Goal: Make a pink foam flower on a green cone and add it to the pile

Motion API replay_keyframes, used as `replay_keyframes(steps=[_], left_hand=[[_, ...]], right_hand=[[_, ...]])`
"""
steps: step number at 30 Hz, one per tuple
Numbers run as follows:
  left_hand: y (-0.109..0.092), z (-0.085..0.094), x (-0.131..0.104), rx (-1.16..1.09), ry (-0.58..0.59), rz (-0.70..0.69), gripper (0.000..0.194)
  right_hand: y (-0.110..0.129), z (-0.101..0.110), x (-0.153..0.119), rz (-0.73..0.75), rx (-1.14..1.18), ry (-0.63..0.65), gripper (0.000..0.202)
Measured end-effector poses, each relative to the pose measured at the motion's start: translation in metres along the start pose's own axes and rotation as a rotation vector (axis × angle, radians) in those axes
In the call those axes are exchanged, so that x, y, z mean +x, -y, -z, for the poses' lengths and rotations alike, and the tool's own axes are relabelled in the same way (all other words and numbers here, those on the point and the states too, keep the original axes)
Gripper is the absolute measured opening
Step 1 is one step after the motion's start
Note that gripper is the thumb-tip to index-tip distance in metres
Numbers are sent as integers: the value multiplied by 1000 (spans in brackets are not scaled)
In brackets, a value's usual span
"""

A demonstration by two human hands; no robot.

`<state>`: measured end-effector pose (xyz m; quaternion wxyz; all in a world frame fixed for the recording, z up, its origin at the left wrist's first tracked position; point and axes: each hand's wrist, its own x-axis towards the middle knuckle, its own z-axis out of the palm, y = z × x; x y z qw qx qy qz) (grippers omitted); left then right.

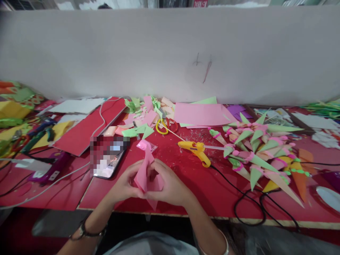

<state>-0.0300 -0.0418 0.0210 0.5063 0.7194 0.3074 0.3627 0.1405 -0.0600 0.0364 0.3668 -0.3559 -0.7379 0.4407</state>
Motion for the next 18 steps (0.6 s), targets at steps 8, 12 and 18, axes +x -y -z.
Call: replay_keyframes(steps=[8, 12, 18], left_hand=[[-4, 25, -16, 222, 10, 2, 29], [13, 87, -51, 607, -361, 135, 32], [48, 140, -87, 1016, -348, 554, 74]], right_hand=[[-16, -3, -8, -43, -91, -179, 20], [-25, 2, -15, -153, -50, -284, 21], [-35, 11, -27, -256, 13, -348, 25]])
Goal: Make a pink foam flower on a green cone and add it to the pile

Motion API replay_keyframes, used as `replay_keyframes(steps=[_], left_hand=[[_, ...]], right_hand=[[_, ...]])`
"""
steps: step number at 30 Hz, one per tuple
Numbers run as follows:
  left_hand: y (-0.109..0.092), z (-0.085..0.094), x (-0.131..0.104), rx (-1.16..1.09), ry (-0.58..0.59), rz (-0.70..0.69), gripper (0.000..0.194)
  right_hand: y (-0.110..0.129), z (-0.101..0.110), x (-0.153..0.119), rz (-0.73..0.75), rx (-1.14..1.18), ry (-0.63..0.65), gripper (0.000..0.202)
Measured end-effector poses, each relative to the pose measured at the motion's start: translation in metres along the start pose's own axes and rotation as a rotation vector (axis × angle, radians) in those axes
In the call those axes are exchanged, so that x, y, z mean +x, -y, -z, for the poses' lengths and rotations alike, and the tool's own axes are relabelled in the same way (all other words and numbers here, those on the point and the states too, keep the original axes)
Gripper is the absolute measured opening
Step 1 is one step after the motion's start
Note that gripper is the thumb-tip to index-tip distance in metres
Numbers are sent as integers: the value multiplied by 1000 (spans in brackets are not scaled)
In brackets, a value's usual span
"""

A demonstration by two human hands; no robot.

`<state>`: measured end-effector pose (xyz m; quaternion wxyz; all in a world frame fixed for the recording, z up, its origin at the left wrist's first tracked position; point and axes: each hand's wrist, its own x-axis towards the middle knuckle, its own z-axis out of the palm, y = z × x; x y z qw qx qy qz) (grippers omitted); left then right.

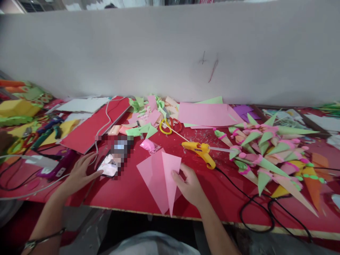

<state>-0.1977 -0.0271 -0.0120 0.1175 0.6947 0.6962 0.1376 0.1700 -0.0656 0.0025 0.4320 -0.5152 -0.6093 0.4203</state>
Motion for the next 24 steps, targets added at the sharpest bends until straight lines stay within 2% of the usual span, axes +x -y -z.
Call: replay_keyframes(steps=[3, 6, 15, 24], left_hand=[[-5, -7, 3, 90, 65, 83, 76], [-14, -9, 7, 140, 78, 115, 74], [-12, -9, 9, 164, 79, 121, 74], [-12, -9, 8, 141, 80, 101, 70]], right_hand=[[0, 3, -2, -17, 3, -16, 27], [1, 5, -4, -11, -19, -38, 28], [-5, 13, -8, -36, -36, -76, 30], [-1, 12, -7, -17, -13, -72, 26]])
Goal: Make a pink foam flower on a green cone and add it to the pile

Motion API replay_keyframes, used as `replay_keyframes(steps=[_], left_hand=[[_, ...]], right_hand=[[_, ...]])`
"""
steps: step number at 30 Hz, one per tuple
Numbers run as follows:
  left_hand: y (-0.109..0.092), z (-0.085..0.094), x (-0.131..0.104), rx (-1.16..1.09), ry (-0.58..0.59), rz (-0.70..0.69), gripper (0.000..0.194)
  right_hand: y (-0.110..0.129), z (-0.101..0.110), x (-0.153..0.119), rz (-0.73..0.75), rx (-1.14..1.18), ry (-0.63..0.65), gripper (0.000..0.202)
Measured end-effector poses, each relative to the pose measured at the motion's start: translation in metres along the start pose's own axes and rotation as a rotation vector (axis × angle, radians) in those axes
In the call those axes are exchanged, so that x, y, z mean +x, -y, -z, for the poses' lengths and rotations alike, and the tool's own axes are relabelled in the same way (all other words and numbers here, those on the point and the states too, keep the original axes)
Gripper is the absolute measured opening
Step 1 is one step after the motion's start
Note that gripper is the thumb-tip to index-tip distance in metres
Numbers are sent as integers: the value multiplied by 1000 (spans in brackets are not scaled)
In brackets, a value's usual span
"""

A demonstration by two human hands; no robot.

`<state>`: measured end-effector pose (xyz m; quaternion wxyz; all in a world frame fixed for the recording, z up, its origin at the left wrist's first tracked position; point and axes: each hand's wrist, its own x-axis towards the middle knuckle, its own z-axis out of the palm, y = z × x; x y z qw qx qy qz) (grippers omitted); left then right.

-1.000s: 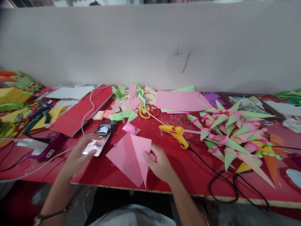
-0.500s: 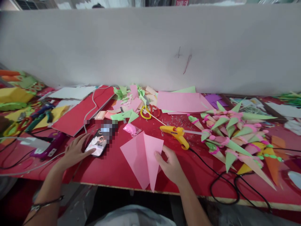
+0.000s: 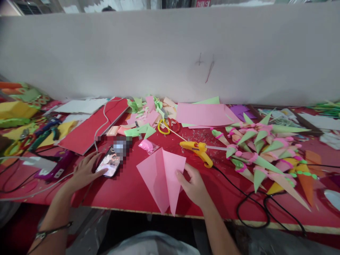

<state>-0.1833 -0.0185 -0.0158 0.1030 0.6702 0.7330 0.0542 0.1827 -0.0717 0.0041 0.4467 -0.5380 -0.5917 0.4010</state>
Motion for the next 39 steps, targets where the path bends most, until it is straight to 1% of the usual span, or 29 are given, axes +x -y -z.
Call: replay_keyframes(steps=[3, 5, 6, 7, 8, 9, 10, 11, 12, 13, 14, 15, 16, 18, 19, 20, 24, 28, 30, 32, 35, 39], left_hand=[[0, 2, 0, -8, -4, 0, 70], [-11, 8, -4, -37, -92, -6, 68], [-21, 13, -8, -66, -182, -20, 65], [-36, 19, -13, -130, -311, -49, 57], [-53, 24, -19, -214, -422, -111, 49], [-73, 29, -26, -315, -447, -220, 44], [-94, 34, -34, -380, -380, -351, 43], [-114, 36, -41, -392, -274, -457, 45], [-133, 37, -47, -382, -180, -538, 47], [-149, 37, -52, -365, -133, -589, 48], [-161, 35, -55, -330, -120, -619, 49], [-171, 32, -56, -296, -147, -614, 49], [-177, 28, -55, -269, -202, -601, 46], [-183, 22, -49, -249, -312, -568, 42], [-184, 19, -46, -262, -337, -551, 40], [-185, 17, -42, -293, -330, -536, 38], [-187, 15, -33, -535, -188, -468, 28], [-187, 14, -29, -750, -185, -340, 26], [-186, 13, -28, -786, -164, -281, 26], [-184, 11, -26, -800, -153, -261, 29], [-183, 10, -24, -822, -156, -276, 32], [-185, 13, -23, -840, -118, -293, 34]], right_hand=[[2, -1, 0, 0, 12, 1, 26], [5, -4, 0, 8, 15, 10, 25], [8, -6, 0, 20, 9, 18, 23], [12, -8, 0, 39, -3, 30, 21], [16, -10, 0, 64, -25, 46, 19], [21, -12, 1, 94, -56, 61, 18], [26, -14, 1, 123, -94, 72, 17], [30, -16, 1, 151, -132, 74, 17], [34, -17, 2, 173, -160, 73, 17], [37, -17, 2, 190, -178, 71, 17], [40, -17, 1, 203, -184, 72, 17], [41, -16, 1, 213, -182, 78, 17], [41, -15, 0, 223, -174, 86, 18], [40, -13, -1, 241, -143, 93, 18], [39, -12, -1, 248, -120, 92, 19], [38, -12, -2, 250, -93, 87, 19], [32, -14, -1, 211, -7, 25, 20], [22, -16, 1, 124, 77, -66, 22], [16, -17, 3, 69, 112, -119, 22], [11, -17, 4, 22, 126, -157, 21], [10, -16, 7, -44, 128, -187, 22], [16, -15, 10, -91, 113, -236, 35]])
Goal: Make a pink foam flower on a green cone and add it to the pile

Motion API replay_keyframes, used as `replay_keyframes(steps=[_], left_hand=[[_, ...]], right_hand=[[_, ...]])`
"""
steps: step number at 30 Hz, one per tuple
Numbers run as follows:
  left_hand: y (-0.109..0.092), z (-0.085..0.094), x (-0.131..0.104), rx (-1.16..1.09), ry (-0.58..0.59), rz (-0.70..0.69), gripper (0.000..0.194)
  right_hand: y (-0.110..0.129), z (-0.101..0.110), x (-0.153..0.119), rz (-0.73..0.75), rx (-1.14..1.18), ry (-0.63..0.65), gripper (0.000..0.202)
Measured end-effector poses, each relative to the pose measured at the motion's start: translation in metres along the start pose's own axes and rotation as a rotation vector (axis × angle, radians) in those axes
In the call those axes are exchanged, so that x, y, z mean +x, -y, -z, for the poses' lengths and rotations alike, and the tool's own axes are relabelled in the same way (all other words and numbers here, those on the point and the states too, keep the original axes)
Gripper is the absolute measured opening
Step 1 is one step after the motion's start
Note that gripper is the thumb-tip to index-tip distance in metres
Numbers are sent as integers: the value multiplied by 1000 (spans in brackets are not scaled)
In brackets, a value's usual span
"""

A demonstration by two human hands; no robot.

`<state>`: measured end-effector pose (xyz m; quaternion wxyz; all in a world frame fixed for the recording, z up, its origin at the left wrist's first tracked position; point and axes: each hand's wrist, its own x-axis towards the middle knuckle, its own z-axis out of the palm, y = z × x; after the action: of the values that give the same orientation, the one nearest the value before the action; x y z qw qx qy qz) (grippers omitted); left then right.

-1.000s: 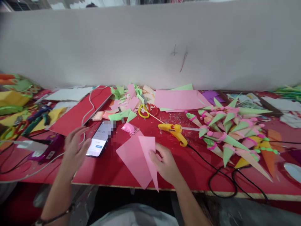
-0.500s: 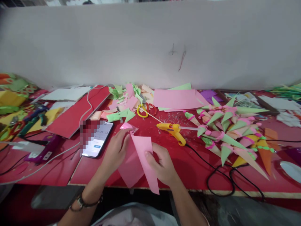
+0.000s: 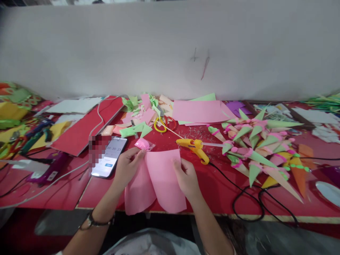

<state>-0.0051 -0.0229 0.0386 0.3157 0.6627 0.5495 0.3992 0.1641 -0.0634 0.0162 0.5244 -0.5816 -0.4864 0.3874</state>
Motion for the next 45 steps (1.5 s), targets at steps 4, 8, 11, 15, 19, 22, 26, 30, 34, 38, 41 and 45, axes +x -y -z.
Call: replay_keyframes(steps=[4, 8, 11, 15, 19, 22, 26, 30, 34, 38, 41, 45], left_hand=[[-2, 2, 2, -28, -7, 30, 35], [1, 2, 3, -31, -15, 27, 36], [4, 1, 3, -11, -16, 6, 37], [5, 1, 2, 33, -20, -26, 38], [9, 4, 3, 80, -65, -25, 37], [14, 12, 6, 105, -101, 7, 36], [25, 29, 7, -14, -15, 105, 25], [37, 38, -6, -368, -24, 361, 39], [40, 29, -24, -623, -29, 518, 43], [38, 20, -28, -370, -92, 467, 36], [36, 19, -25, -128, -173, 381, 42], [33, 23, -24, -41, -211, 332, 42]], right_hand=[[4, -1, 0, 14, -4, 16, 39], [0, -4, -3, 6, -17, -12, 42], [-4, -5, -6, 4, -41, -34, 42], [-7, -7, -9, 10, -49, -51, 42], [-12, -6, -9, -34, -13, -115, 41], [-19, -1, -10, -78, 26, -153, 38], [-25, 4, -9, -71, 28, -215, 35], [-25, 3, -9, -55, 28, -307, 36], [-21, 0, -8, -7, -44, -361, 38], [-18, 2, -10, 64, -150, -359, 41], [-17, 4, -12, 74, -204, -368, 41], [-18, 9, -12, 51, -222, -383, 38]])
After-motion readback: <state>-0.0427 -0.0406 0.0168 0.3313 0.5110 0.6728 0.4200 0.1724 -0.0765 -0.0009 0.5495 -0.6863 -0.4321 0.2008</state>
